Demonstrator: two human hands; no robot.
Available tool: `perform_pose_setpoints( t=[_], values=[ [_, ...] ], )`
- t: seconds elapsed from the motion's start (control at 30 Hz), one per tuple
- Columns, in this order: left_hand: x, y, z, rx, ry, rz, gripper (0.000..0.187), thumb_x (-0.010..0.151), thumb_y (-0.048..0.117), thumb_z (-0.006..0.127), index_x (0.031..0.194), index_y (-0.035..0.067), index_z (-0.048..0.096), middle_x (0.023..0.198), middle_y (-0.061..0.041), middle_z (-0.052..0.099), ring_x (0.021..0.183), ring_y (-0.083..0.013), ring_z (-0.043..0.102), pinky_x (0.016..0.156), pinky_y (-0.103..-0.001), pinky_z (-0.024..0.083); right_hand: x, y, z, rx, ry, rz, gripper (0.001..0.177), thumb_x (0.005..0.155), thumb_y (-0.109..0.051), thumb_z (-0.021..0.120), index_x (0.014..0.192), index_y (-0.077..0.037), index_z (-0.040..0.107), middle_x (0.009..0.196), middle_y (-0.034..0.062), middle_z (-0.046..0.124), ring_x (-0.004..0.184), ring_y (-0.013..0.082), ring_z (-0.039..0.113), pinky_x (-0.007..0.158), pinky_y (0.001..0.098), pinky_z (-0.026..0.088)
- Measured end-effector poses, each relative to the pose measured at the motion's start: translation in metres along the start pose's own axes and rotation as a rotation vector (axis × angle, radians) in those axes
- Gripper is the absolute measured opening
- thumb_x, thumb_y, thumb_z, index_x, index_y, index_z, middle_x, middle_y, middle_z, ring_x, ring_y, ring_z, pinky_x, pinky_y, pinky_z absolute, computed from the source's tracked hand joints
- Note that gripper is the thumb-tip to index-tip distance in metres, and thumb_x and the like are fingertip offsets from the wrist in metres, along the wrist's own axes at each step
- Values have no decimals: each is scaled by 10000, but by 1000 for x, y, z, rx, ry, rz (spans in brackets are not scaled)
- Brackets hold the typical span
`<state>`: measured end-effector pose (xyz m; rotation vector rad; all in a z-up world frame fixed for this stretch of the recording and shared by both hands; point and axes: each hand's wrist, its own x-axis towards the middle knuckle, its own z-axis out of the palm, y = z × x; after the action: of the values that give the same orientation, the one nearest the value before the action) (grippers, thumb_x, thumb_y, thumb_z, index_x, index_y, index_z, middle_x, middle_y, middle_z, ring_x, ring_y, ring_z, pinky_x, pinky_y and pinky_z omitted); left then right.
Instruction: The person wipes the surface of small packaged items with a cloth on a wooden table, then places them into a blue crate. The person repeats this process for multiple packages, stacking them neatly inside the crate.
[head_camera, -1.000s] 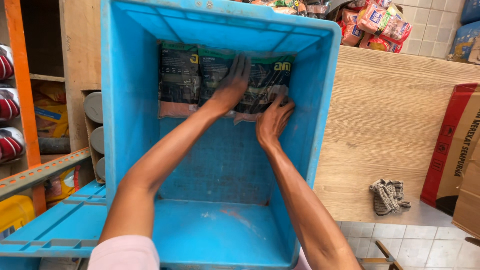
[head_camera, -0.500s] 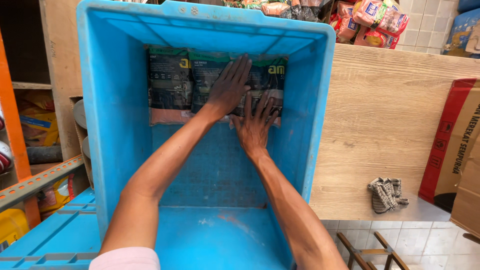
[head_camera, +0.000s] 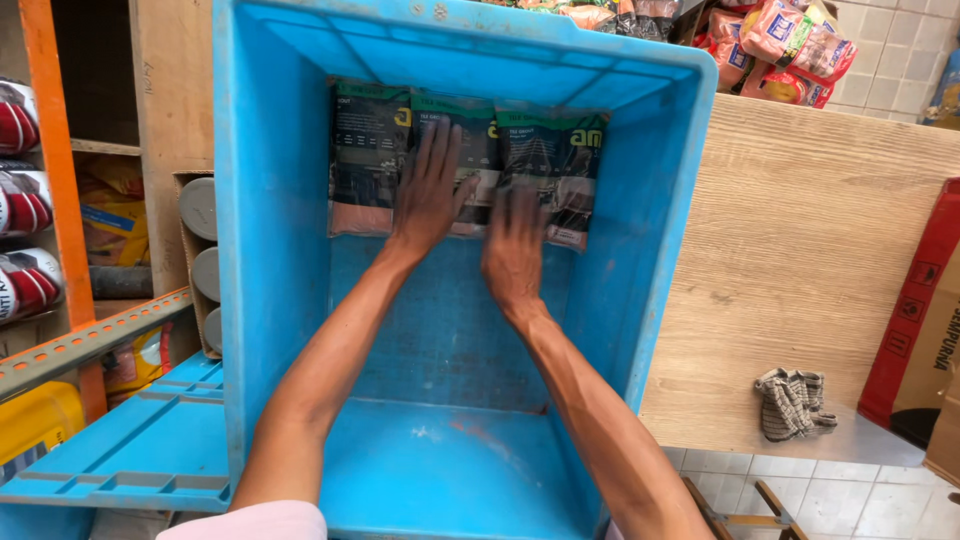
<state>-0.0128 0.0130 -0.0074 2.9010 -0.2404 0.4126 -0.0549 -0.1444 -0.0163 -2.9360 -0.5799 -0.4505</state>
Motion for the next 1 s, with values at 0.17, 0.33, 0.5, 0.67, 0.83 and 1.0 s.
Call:
perform_pose_setpoints(
  t=[0.17,0.33,0.5,0.67,0.83,1.0],
  values=[
    [6,2,9,111,178,-28,662,1051,411,578,1514,44,281,1530,-166,290,1411,-317,323,1117,-473,436,11,-19,-11,-103,-75,-165,582,965,-135,505,1507,-60,305,1503,210,343,1429,361,297,1201,514,230],
    [11,-2,26,134,386,-19,504,1065,293,519,1480,64,347,1479,-125,377,1342,-274,428,1115,-432,469,26,-22,2,-238,31,-173,531,1008,-132,459,1504,-35,295,1491,252,347,1432,393,275,1216,535,209],
    [18,2,30,227,547,-94,405,996,177,592,1383,112,492,1309,-54,574,1175,-195,596,945,-378,599,26,-23,21,-63,45,-238,315,1002,-83,518,1293,36,545,1335,256,520,1276,351,526,1180,492,354],
    [1,-1,18,-47,343,-175,385,991,110,572,1371,76,518,1323,-91,575,1193,-258,577,913,-420,589,29,-24,15,76,13,-242,269,980,-35,547,1236,29,598,1280,260,560,1225,369,568,1083,473,471],
    [3,-3,-8,-384,148,-234,430,949,-43,524,1377,2,511,1365,-187,536,1208,-371,545,927,-504,565,34,-28,9,120,89,-277,250,956,-48,539,1169,-9,664,1217,258,616,1170,385,612,985,469,532],
    [7,-4,-12,-378,99,-285,421,935,-32,542,1354,6,544,1362,-193,530,1181,-391,545,941,-531,530,35,-27,7,143,116,-277,249,907,-53,554,1108,-41,700,1199,234,639,1166,365,619,994,436,513]
  ],
)
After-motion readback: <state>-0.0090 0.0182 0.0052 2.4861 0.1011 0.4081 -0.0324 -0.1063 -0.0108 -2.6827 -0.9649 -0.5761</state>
